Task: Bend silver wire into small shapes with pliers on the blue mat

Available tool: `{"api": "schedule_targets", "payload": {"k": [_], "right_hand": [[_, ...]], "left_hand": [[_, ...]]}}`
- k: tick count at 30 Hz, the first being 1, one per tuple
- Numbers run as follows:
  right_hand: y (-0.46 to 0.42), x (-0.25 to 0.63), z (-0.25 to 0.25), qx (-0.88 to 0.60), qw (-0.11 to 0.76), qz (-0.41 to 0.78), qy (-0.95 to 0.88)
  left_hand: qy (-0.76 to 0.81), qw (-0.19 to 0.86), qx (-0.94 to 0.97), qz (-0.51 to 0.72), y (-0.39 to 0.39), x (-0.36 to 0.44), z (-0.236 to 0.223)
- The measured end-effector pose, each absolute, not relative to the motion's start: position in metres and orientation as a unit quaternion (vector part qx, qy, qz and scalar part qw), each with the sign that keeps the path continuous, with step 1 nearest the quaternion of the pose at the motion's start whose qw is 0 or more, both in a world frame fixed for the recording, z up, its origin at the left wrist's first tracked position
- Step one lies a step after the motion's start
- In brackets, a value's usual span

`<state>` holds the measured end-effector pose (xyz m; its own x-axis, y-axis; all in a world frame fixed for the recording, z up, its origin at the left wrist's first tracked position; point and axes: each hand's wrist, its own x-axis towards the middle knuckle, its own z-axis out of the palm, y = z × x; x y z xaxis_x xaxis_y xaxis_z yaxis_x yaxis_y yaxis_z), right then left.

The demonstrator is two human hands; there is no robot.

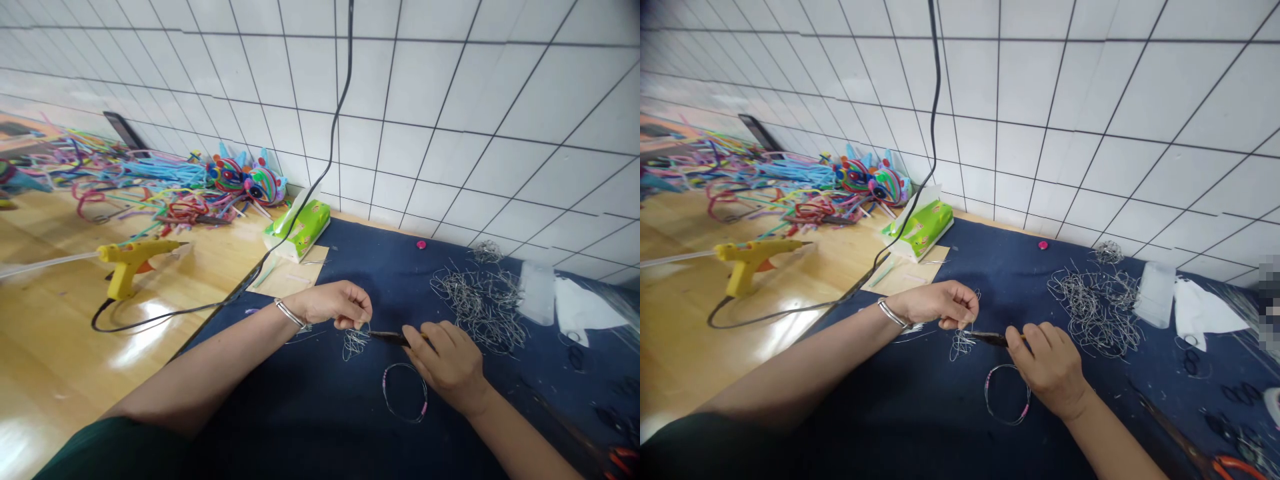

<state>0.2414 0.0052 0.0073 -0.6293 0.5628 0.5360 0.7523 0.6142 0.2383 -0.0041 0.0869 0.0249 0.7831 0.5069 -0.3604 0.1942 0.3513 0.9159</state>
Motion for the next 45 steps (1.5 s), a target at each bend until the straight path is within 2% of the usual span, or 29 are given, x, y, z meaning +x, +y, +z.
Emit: {"api": "schedule_targets", "payload": {"k": [8, 11, 18, 28, 34, 38, 42, 45], "right_hand": [[0.005, 0.242, 0.008, -0.374, 0.184, -0.224, -0.881], [0.006, 0.241, 0.008, -0.38, 0.173, -0.207, -0.885], [0.008, 0.238, 0.012, -0.407, 0.153, -0.106, -0.894], [0.008, 0.238, 0.013, -0.432, 0.133, 0.039, -0.891], [0.008, 0.24, 0.013, -0.439, 0.126, 0.086, -0.885], [0.009, 0.24, 0.011, -0.446, 0.122, 0.093, -0.882], [0.009, 0.237, 0.008, -0.467, 0.139, 0.036, -0.872], [0.008, 0.236, 0.005, -0.48, 0.156, -0.021, -0.863]], "left_hand": [[0.321, 0.679, 0.649, 0.117, 0.083, -0.003, 0.03], [0.322, 0.593, 0.728, 0.12, 0.08, -0.001, 0.037], [0.315, 0.303, 0.887, 0.147, 0.064, 0.004, 0.054], [0.287, 0.124, 0.947, 0.075, 0.052, 0.008, 0.055], [0.271, 0.092, 0.956, 0.065, 0.049, 0.01, 0.057], [0.276, 0.108, 0.952, 0.073, 0.049, 0.008, 0.058], [0.32, 0.193, 0.92, 0.121, 0.056, 0.005, 0.057], [0.349, 0.3, 0.875, 0.151, 0.066, 0.003, 0.053]]}}
